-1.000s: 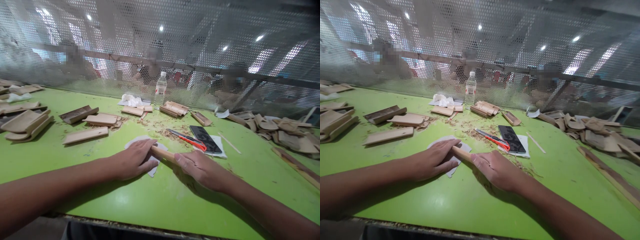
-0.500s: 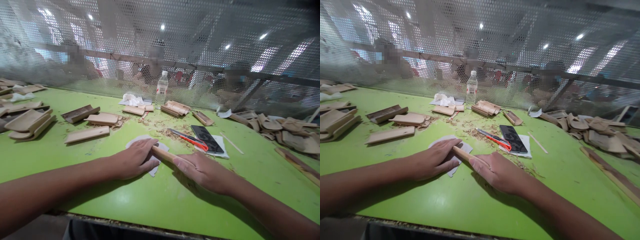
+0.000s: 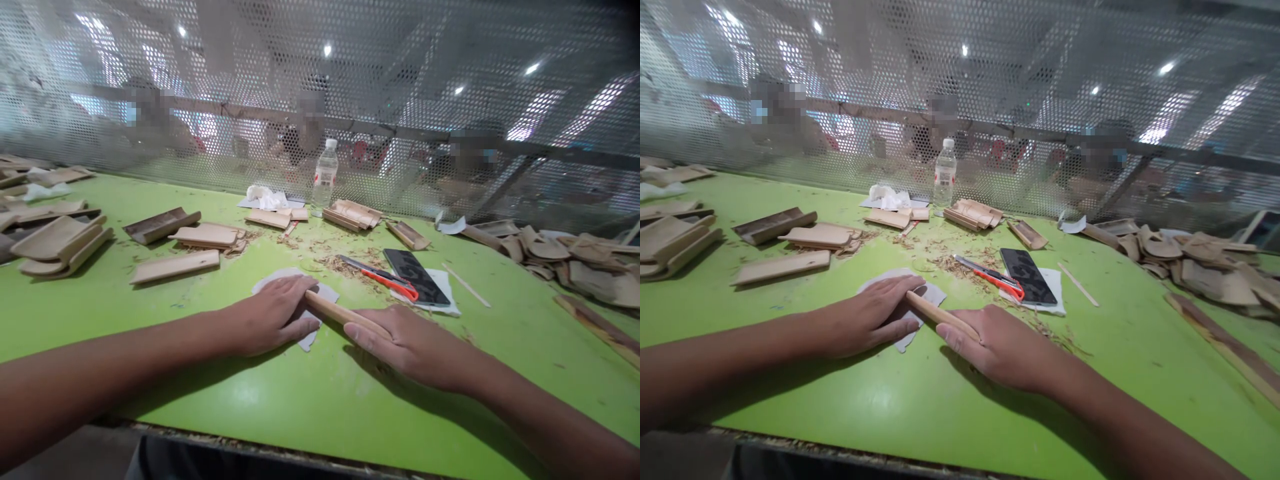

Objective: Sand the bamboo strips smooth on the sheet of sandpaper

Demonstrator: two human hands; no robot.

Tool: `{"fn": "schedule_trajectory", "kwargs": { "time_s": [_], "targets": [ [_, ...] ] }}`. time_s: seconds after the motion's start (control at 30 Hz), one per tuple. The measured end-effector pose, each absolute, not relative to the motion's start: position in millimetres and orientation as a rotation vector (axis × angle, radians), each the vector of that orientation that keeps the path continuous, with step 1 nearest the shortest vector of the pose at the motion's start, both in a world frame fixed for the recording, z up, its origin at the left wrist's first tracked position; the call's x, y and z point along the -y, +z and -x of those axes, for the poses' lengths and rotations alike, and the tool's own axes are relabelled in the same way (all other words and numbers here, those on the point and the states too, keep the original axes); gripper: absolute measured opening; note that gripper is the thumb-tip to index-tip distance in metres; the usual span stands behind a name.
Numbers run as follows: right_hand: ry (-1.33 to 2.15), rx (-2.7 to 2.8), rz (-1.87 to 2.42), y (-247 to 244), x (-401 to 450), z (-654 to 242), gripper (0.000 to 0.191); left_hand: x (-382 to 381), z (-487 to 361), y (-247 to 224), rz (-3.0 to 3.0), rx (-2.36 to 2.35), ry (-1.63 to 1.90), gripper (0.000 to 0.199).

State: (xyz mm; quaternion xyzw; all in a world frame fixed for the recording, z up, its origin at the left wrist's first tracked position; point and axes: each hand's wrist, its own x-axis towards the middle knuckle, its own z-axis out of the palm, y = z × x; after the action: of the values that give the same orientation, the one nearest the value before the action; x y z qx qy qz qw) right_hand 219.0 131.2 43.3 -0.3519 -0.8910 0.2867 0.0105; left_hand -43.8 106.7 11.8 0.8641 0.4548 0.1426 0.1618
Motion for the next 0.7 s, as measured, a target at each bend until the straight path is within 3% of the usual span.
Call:
{"fn": "schedule_trajectory", "kwargs": {
  "time_s": [0.7],
  "targets": [
    [0.891,2.787,1.089,43.8,-130.3,-219.2,0.044,-107.4,43.5,8.9,-2.494,-1.292,0.441,0.053]
  ]
}}
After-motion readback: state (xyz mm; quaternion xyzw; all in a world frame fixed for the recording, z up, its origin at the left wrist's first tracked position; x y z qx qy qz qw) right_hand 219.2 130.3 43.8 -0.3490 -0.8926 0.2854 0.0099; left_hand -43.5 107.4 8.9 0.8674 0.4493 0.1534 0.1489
